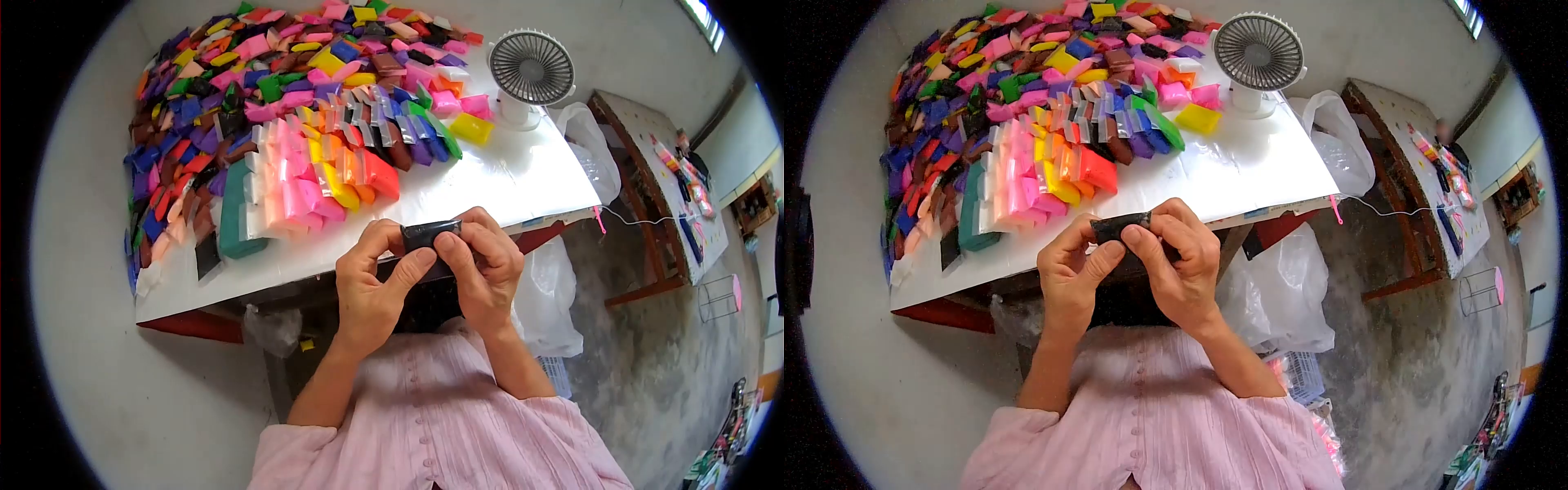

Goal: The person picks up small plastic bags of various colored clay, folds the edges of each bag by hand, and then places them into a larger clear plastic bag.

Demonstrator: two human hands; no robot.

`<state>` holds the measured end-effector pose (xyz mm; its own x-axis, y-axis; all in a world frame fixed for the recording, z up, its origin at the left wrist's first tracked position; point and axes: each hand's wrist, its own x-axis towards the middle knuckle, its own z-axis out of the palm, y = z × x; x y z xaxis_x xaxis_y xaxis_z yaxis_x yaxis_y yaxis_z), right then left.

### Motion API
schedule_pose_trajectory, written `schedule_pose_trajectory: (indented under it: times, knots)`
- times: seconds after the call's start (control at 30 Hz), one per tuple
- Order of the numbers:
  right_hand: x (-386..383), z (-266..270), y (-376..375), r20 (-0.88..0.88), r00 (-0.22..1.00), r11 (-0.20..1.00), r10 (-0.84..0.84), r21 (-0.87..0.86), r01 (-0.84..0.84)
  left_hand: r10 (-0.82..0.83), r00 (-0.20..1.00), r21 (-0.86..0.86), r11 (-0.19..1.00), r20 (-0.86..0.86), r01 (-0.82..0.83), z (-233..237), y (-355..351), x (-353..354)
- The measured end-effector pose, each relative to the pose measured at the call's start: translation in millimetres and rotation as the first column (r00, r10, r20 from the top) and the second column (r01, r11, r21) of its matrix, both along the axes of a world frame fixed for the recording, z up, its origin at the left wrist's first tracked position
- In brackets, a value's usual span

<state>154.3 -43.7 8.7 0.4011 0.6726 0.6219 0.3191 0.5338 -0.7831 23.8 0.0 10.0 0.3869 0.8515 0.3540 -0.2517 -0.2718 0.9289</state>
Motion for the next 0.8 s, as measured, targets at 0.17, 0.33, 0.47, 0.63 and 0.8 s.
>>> schedule_pose_trajectory:
  times: [0.17,0.33,0.47,0.63,0.8]
  knots:
    - [0,-8,-5,-0.183,0.966,0.980,0.182,-0.041,-0.193,0.028,0.995,-0.025,0.999,0.100,-0.025,0,-5,3]
    - [3,-14,-6,-0.265,0.926,0.958,0.270,-0.021,-0.285,0.013,0.998,-0.075,0.997,0.065,-0.008,-3,-6,4]
    - [4,-18,-6,-0.258,0.938,0.971,0.233,0.019,-0.237,-0.017,0.993,-0.159,0.987,0.118,0.036,-2,-12,9]
    - [5,-22,-9,-0.170,0.967,0.981,0.190,0.000,-0.193,0.029,0.999,-0.062,0.998,0.038,-0.027,-11,-10,3]
    - [-1,-19,-12,-0.389,0.877,0.947,0.283,-0.033,-0.320,0.028,0.997,-0.047,0.999,0.069,-0.025,-12,-10,3]
